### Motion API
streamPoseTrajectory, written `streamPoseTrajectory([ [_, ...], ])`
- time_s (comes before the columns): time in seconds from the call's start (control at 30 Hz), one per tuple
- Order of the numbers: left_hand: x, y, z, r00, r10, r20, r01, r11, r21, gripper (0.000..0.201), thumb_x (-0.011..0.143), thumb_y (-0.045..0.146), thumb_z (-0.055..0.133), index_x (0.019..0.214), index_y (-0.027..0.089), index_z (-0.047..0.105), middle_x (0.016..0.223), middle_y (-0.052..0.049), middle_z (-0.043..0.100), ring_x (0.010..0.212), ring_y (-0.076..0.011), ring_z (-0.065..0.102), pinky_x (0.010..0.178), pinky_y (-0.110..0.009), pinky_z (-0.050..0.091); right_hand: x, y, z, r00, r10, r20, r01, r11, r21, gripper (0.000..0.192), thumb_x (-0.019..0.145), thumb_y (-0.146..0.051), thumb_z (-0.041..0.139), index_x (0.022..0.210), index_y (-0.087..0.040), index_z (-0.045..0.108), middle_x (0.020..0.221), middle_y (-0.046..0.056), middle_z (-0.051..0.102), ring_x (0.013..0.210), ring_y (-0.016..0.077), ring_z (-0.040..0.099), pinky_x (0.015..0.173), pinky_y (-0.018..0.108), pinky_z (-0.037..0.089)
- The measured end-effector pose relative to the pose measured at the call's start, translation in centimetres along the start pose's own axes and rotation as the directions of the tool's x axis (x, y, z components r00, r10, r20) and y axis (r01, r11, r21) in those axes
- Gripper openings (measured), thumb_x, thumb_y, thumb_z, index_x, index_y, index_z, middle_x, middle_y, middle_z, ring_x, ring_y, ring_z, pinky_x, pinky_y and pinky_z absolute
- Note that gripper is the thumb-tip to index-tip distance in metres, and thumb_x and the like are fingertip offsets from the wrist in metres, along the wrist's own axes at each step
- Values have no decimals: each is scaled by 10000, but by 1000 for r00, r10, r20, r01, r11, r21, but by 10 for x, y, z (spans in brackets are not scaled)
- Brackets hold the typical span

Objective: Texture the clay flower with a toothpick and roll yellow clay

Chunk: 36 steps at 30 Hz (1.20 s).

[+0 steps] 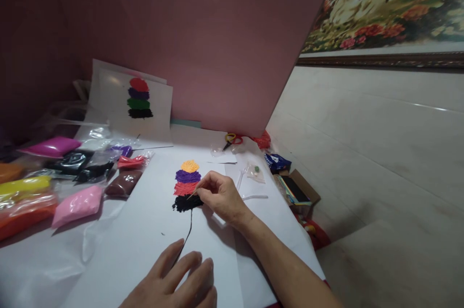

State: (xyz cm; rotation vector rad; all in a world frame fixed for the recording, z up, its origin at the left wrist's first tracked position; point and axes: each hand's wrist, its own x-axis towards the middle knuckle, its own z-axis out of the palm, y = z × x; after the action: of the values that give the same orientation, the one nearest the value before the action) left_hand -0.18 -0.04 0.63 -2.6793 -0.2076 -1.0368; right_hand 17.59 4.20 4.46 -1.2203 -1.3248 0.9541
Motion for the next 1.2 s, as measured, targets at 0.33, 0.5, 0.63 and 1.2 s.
streamPoseTrajectory([
  [0.33, 0, 0, 0, 1000, 26, -6, -26, 1000, 12, 156, 953, 135, 463, 869, 219, 564, 873, 13, 638, 748, -197, 515, 890, -406, 383, 2, 7, -1, 1000, 28, 6, -28, 1000, -2, 27, 714, -174, 656, 731, -175, 634, 674, -6, 642, 581, 108, 547, 550, 251, 435],
  [0.5, -2, 1, 0, 1000, 22, 21, -22, 999, 24, 103, 934, 162, 517, 854, 213, 558, 873, 8, 637, 755, -199, 516, 891, -416, 383, 2, 7, 0, 999, 48, 14, -48, 999, -7, 28, 716, -150, 647, 732, -168, 633, 691, 4, 659, 572, 99, 538, 547, 247, 415],
  [0.63, 0, 1, -2, 999, 27, 16, -28, 999, 20, 115, 939, 162, 503, 857, 216, 563, 868, 10, 644, 741, -201, 516, 879, -418, 404, 1, 5, 2, 997, 76, 26, -76, 997, 1, 28, 722, -155, 649, 732, -171, 629, 684, 3, 662, 542, 91, 520, 514, 235, 391],
  [1.2, 0, 1, -2, 999, 17, 40, -17, 1000, 7, 102, 932, 171, 519, 848, 208, 564, 886, 9, 632, 756, -194, 520, 885, -419, 388, 3, 6, 0, 996, 83, 6, -83, 997, 0, 47, 711, -179, 650, 716, -176, 603, 675, 18, 669, 527, 97, 531, 496, 240, 402],
])
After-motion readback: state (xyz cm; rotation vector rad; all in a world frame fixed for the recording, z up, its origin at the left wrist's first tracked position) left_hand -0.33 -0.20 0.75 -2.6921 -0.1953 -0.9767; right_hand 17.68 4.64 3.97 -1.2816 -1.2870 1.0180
